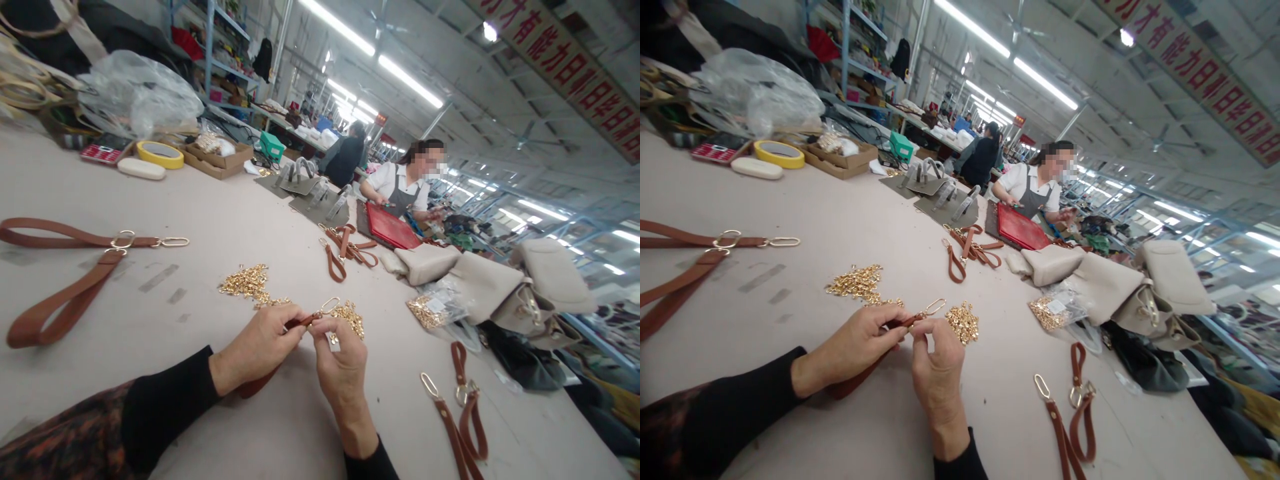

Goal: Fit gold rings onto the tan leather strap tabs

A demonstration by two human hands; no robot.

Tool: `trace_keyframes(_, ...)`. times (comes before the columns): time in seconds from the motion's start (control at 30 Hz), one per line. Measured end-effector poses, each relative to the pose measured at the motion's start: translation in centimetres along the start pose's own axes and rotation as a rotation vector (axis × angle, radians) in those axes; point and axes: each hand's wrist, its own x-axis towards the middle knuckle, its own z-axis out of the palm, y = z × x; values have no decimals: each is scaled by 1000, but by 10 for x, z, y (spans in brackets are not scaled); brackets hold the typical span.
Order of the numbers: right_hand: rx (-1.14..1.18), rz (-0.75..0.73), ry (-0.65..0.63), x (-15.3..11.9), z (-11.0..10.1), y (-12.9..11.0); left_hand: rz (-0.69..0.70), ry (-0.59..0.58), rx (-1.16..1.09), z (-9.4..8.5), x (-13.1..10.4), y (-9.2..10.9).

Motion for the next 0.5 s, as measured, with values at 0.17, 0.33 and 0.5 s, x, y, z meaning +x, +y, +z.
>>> trace_keyframes(0.17,344,364,42,0,3,-2,15,-51,-13,-3,3,1)
trace_keyframes(0.33,711,565,43,3,9,5,-158,-66,-158,-1,6,-7)
trace_keyframes(0.5,810,651,50,1,15,9,-150,-75,-187,-1,4,-5)
